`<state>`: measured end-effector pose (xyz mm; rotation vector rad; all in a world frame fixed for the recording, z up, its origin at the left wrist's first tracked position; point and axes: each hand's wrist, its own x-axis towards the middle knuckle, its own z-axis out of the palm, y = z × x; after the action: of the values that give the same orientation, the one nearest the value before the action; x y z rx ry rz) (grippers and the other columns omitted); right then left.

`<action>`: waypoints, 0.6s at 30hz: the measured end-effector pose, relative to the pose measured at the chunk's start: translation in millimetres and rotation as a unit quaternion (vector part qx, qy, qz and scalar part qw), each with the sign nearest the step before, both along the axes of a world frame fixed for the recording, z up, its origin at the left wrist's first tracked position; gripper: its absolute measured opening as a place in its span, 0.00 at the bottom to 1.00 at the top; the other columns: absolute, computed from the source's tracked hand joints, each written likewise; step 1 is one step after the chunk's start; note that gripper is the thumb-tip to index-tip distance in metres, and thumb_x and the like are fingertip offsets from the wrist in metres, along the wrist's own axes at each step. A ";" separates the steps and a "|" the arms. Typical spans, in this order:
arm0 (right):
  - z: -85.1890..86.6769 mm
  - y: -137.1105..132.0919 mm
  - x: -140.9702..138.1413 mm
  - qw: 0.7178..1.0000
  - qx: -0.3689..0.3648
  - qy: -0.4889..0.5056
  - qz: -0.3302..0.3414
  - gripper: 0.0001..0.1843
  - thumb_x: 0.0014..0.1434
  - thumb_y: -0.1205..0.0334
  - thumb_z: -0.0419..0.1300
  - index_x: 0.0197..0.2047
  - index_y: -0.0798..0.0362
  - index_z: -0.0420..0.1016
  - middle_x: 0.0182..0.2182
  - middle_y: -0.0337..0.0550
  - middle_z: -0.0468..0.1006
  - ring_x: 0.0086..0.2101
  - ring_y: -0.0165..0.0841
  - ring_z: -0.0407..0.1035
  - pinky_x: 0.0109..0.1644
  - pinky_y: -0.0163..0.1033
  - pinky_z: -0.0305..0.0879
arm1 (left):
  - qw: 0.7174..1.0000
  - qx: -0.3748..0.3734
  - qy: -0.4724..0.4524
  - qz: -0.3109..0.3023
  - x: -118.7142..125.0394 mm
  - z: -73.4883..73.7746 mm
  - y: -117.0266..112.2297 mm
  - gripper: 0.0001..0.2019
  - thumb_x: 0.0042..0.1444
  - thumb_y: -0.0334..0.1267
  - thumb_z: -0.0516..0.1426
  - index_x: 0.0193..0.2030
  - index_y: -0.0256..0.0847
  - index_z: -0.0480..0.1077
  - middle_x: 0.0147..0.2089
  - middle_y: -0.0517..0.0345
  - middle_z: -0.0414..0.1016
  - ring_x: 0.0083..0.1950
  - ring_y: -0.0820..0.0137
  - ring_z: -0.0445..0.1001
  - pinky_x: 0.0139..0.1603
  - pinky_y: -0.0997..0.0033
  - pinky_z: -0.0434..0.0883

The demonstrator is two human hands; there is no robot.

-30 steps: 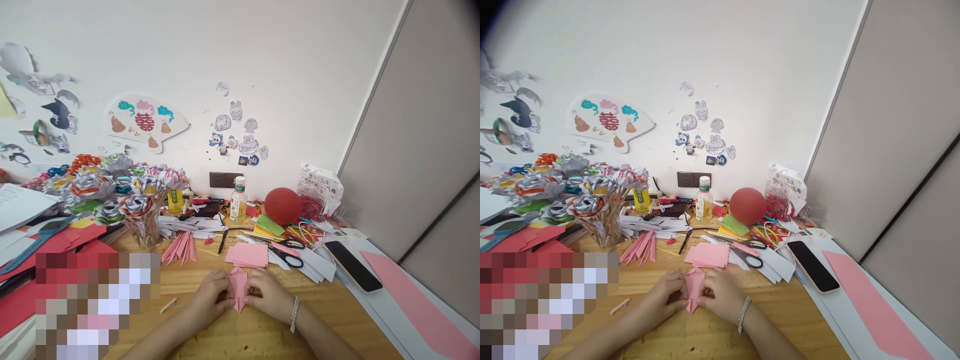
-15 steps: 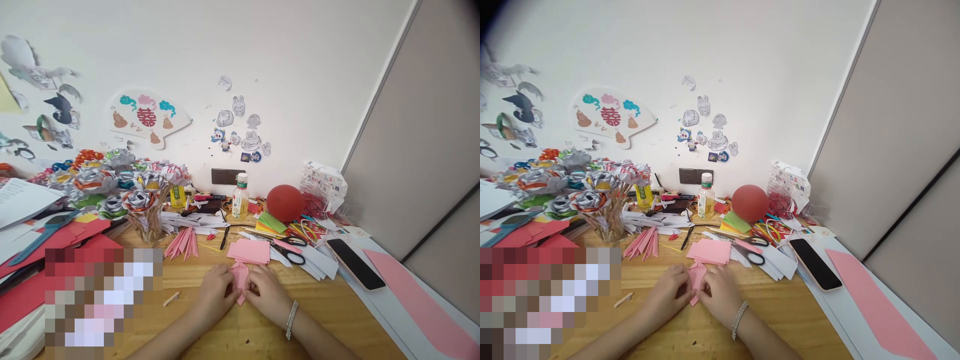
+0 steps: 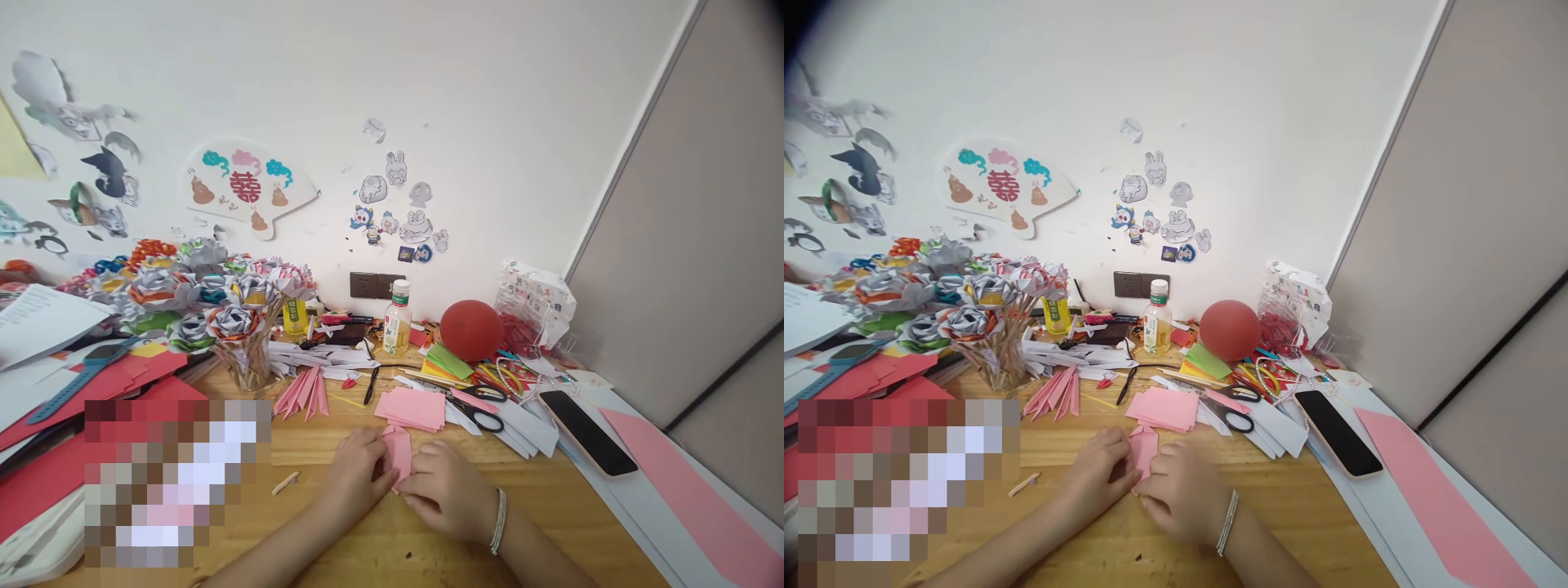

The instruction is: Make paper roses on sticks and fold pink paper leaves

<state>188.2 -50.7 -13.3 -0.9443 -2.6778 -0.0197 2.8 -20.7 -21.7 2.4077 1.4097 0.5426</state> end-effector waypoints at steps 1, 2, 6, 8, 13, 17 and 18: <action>-0.7 -0.4 -0.6 1.000 0.000 -0.008 0.010 0.09 0.59 0.65 0.53 0.36 0.51 0.75 0.27 0.42 0.73 0.31 0.34 0.62 0.35 0.39 0.53 | 1.000 0.000 0.002 0.002 -0.2 -1.3 0.7 0.07 0.50 0.37 0.59 0.25 0.40 0.67 0.34 0.57 0.70 0.38 0.65 0.66 0.38 0.68 0.59; -1.6 -0.7 -1.4 1.000 -0.001 -0.018 0.020 0.09 0.58 0.65 0.54 0.37 0.51 0.75 0.27 0.41 0.74 0.31 0.34 0.62 0.35 0.39 0.53 | 1.000 -0.001 0.004 0.003 -0.4 -2.3 1.3 0.07 0.50 0.37 0.59 0.24 0.40 0.67 0.33 0.57 0.70 0.38 0.65 0.66 0.38 0.68 0.59; -3.6 -1.7 -2.6 0.998 -0.011 -0.049 0.038 0.12 0.57 0.67 0.53 0.42 0.52 0.75 0.28 0.40 0.77 0.30 0.33 0.64 0.34 0.38 0.52 | 1.000 -0.002 0.006 -0.001 -1.6 -2.5 1.7 0.07 0.50 0.37 0.59 0.25 0.40 0.67 0.34 0.57 0.70 0.38 0.66 0.66 0.38 0.69 0.59; -2.2 -0.9 -0.7 0.998 -0.016 -0.058 0.036 0.14 0.57 0.67 0.53 0.45 0.51 0.75 0.29 0.40 0.78 0.29 0.32 0.64 0.33 0.38 0.51 | 1.000 -0.004 0.008 -0.004 -2.0 -0.8 0.9 0.07 0.50 0.37 0.59 0.25 0.40 0.67 0.34 0.57 0.70 0.39 0.65 0.66 0.38 0.69 0.59; 6.0 3.9 9.7 0.996 -0.012 -0.082 -0.014 0.17 0.56 0.67 0.52 0.44 0.44 0.77 0.26 0.38 0.78 0.27 0.33 0.65 0.31 0.39 0.49 | 1.000 -0.010 0.008 -0.009 -2.2 3.7 -2.0 0.07 0.51 0.38 0.59 0.26 0.40 0.67 0.35 0.57 0.70 0.40 0.65 0.66 0.39 0.68 0.59; 12.3 2.9 13.8 0.994 0.010 -0.086 -0.071 0.13 0.53 0.67 0.53 0.35 0.49 0.78 0.23 0.41 0.77 0.26 0.34 0.64 0.31 0.39 0.49 | 1.000 -0.002 0.004 0.006 -1.8 4.1 -3.5 0.08 0.51 0.37 0.59 0.26 0.40 0.65 0.34 0.57 0.70 0.38 0.65 0.66 0.38 0.68 0.60; 12.8 1.7 13.2 0.994 0.016 -0.078 -0.075 0.12 0.53 0.67 0.53 0.34 0.51 0.77 0.23 0.42 0.76 0.26 0.34 0.64 0.32 0.39 0.49 | 1.000 0.001 0.005 0.009 -1.7 3.9 -3.7 0.08 0.51 0.37 0.59 0.26 0.40 0.65 0.34 0.57 0.70 0.38 0.65 0.66 0.38 0.68 0.59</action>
<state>201.4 -49.0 -0.5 -1.1767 -2.7304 -0.1751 1.2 -24.4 -17.8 2.4052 1.4365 0.5371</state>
